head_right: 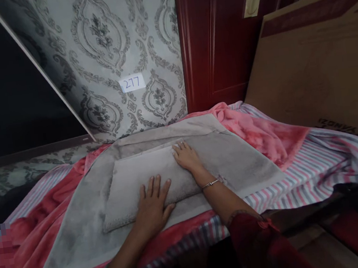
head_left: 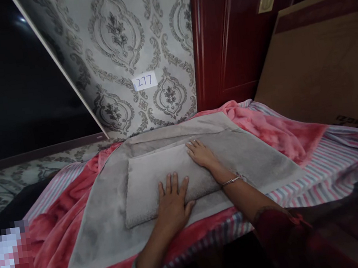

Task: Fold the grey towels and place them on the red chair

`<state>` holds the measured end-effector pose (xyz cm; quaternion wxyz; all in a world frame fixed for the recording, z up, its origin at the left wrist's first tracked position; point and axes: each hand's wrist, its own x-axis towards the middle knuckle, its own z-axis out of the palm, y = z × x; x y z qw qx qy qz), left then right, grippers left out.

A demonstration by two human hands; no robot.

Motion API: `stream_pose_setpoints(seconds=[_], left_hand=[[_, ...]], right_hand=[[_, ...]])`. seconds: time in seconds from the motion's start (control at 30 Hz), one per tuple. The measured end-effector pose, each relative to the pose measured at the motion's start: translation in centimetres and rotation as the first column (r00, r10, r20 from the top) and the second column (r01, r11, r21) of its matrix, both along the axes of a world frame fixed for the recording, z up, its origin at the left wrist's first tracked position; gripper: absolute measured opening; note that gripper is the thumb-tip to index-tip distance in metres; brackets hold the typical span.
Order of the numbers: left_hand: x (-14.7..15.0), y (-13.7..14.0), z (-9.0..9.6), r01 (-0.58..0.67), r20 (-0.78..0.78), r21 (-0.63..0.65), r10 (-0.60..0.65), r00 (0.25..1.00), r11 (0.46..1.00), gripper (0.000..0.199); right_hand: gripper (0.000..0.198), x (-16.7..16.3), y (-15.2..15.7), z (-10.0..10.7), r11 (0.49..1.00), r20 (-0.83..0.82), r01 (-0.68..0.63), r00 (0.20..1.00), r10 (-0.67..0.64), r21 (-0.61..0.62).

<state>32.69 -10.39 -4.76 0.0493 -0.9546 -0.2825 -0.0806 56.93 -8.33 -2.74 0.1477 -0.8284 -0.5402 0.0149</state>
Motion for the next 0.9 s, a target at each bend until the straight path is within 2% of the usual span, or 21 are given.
stream_pose_setpoints(seconds=[0.2,0.33,0.47,0.6,0.77,0.9], left_hand=[[-0.3,0.6,-0.5,0.021,0.065,0.015,-0.022,0.998,1.000,0.074],[-0.4,0.5,-0.4,0.021,0.077,0.010,-0.022,0.997,1.000,0.073],[-0.4,0.6,-0.7,0.027,0.083,0.033,-0.030,0.996,0.999,0.073],[-0.4,0.7,-1.1,0.040,0.101,0.064,-0.047,0.994,0.997,0.072],[-0.5,1.0,-1.3,0.039,0.120,0.074,-0.048,0.992,0.997,0.071],[-2.4,2.1,-1.2,0.038,0.113,0.059,-0.044,0.993,0.998,0.071]], right_hand=[[0.056,0.0,0.2,0.9,1.000,-0.018,-0.004,1.000,0.003,-0.030],[0.055,-1.1,-1.6,1.9,0.995,0.009,-0.035,0.999,0.036,-0.092],[0.052,-3.6,-6.0,0.6,0.986,0.093,-0.167,0.981,0.168,-0.018],[0.054,-5.4,-9.1,-1.2,0.989,0.114,-0.149,0.983,0.145,0.028],[0.054,-5.5,-9.1,-1.5,0.991,0.097,-0.133,0.987,0.129,0.033],[0.054,-5.5,-9.0,-1.3,0.991,0.083,-0.124,0.989,0.121,0.038]])
